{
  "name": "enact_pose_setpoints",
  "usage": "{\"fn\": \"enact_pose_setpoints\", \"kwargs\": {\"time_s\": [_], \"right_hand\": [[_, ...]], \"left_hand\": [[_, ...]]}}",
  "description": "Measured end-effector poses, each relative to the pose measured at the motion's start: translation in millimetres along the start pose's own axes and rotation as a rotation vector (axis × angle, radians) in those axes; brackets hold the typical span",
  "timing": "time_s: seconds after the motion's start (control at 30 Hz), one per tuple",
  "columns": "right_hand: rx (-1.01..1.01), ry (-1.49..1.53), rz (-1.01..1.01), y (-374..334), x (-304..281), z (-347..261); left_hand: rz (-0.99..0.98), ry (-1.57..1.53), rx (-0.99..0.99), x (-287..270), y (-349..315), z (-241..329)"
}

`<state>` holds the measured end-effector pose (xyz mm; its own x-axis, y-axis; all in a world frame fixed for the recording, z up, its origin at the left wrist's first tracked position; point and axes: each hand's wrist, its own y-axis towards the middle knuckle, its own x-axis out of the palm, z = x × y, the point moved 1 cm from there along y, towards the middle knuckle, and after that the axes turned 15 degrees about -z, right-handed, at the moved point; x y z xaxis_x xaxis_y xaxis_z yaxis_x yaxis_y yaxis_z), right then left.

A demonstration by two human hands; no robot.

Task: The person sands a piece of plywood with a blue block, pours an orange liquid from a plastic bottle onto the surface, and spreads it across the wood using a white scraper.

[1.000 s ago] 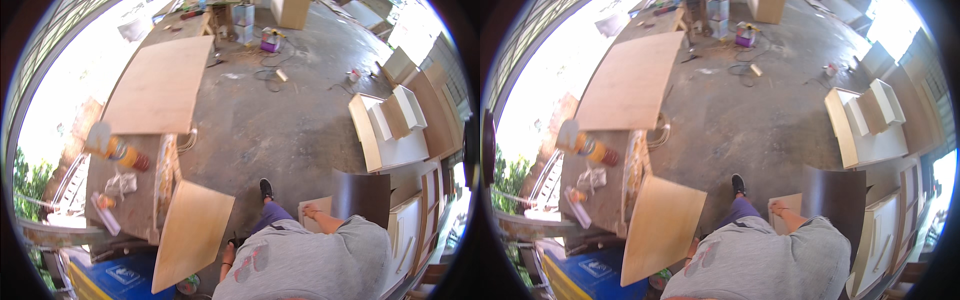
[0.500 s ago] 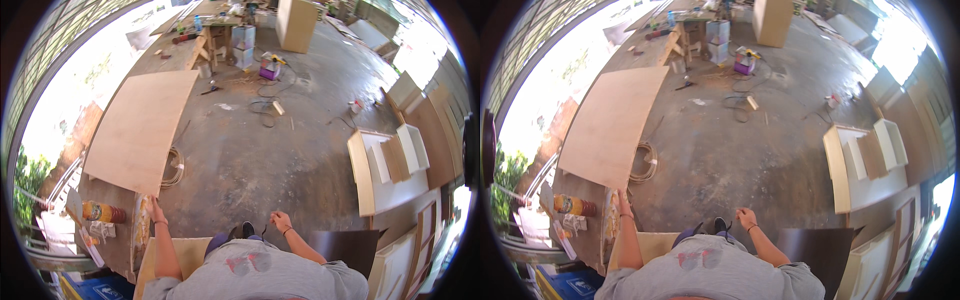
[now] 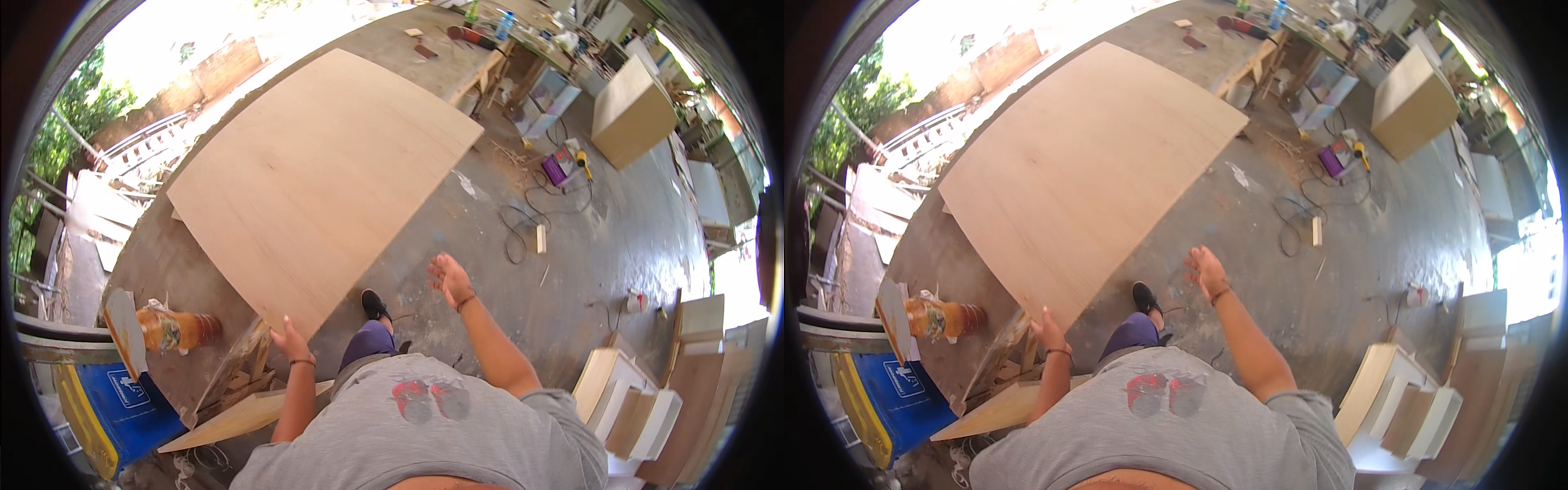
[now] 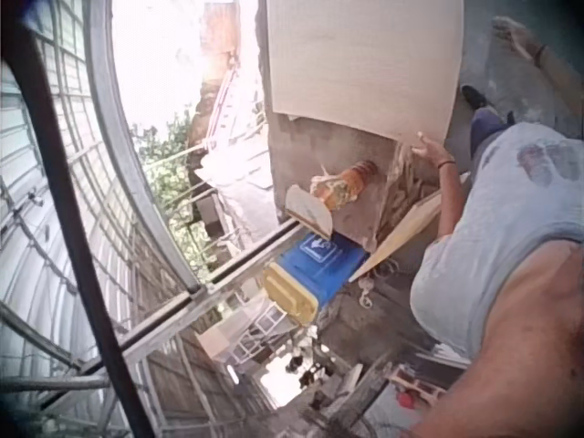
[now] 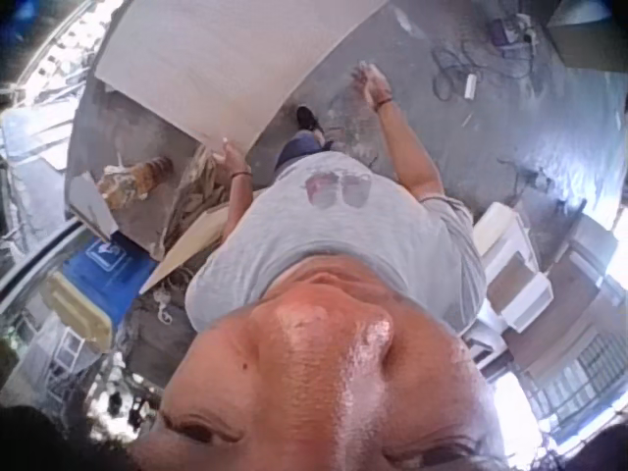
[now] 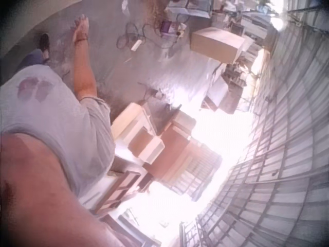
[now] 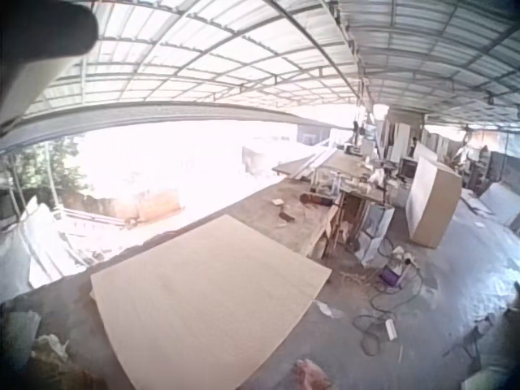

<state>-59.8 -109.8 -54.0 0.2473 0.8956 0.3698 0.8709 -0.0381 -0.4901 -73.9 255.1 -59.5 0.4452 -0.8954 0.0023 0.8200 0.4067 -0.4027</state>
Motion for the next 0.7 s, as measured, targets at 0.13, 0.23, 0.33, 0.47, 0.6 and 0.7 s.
{"fn": "enact_pose_setpoints", "kwargs": {"time_s": [0.13, 0.23, 0.33, 0.47, 0.6, 0.7], "right_hand": [[-0.035, 0.083, 0.062, 110, 10, -64], [-0.02, 0.01, -0.15, 136, 24, -108], [0.019, -0.061, -0.143, 143, 26, -127], [0.039, -0.138, -0.211, 165, 12, -154], [0.072, -0.6, -0.3, 206, -11, -182], [0.064, -1.203, -0.485, 237, -20, -230]], "left_hand": [[0.097, 0.105, -0.048, 2, 1, 1], [0.144, 0.216, -0.046, 14, -5, 14], [0.175, 0.394, -0.03, 31, -3, 11], [0.204, 0.204, -0.034, 64, 1, 18], [0.264, 0.248, -0.079, 92, 7, 22], [0.416, 0.376, -0.05, 87, 15, 1]]}}
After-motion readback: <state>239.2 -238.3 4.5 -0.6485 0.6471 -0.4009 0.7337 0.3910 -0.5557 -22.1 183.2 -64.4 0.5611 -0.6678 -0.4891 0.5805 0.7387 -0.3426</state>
